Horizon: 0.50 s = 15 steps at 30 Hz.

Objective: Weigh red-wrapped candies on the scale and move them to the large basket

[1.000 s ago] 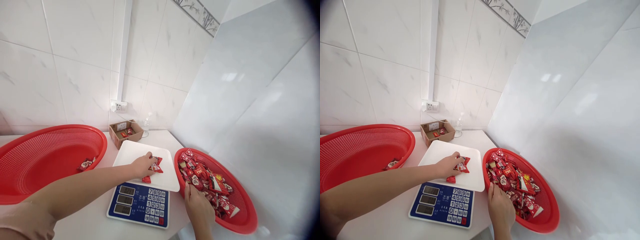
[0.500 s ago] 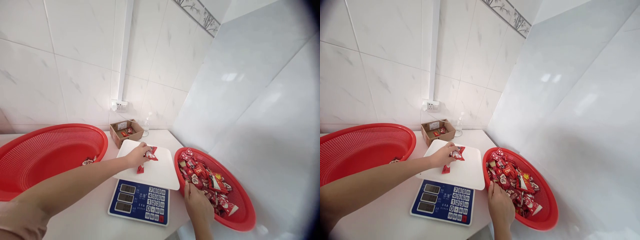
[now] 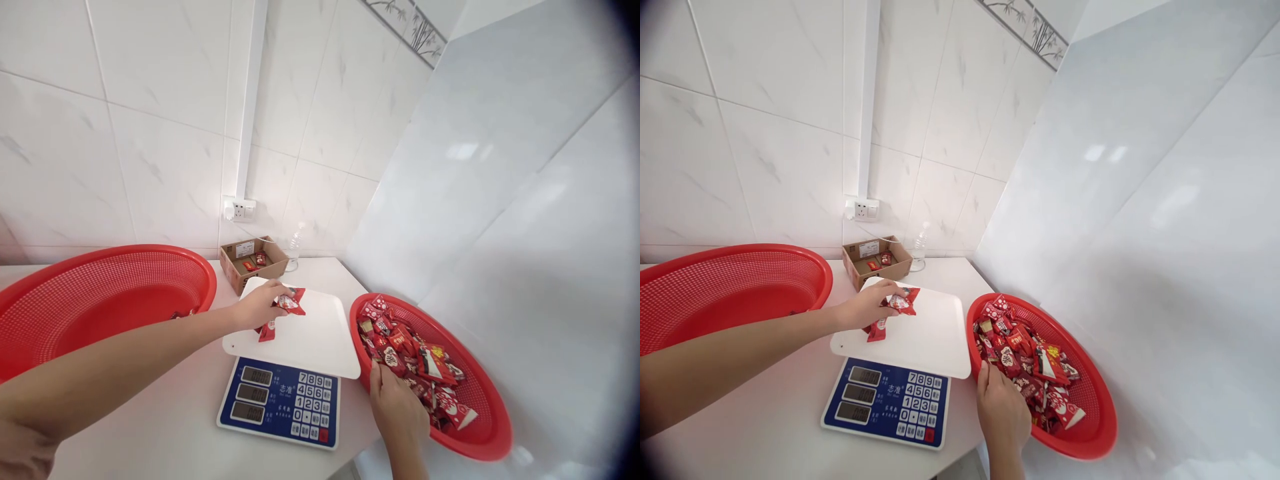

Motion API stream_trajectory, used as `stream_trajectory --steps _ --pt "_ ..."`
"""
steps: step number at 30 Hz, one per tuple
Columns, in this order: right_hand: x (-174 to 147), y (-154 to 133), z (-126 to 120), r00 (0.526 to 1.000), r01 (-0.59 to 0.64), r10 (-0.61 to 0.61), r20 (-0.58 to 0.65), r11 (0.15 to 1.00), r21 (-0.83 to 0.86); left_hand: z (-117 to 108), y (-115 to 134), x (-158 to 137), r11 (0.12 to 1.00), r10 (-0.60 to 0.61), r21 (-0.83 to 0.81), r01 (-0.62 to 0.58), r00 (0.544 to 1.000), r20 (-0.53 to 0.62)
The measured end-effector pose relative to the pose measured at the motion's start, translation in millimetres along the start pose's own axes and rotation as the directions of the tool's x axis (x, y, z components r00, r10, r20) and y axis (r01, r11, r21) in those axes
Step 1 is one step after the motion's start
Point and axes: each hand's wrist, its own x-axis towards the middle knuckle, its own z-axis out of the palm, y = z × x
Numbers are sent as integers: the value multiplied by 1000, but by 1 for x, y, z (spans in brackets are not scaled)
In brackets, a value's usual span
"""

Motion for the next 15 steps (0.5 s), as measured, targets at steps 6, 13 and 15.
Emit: stream_trajectory --steps 6,13,15 --pt "0 0 -1 1000 4 -3 -10 1000 6 -46 -18 -20 994 -97 37 102 988 -124" --pt "2 -3 -8 996 -36 37 81 999 -6 -108 -52 -72 918 -291 186 350 915 -281" --pt "3 -4 -12 992 -50 52 116 999 -14 -118 -65 -87 883 -327 234 406 892 -313"
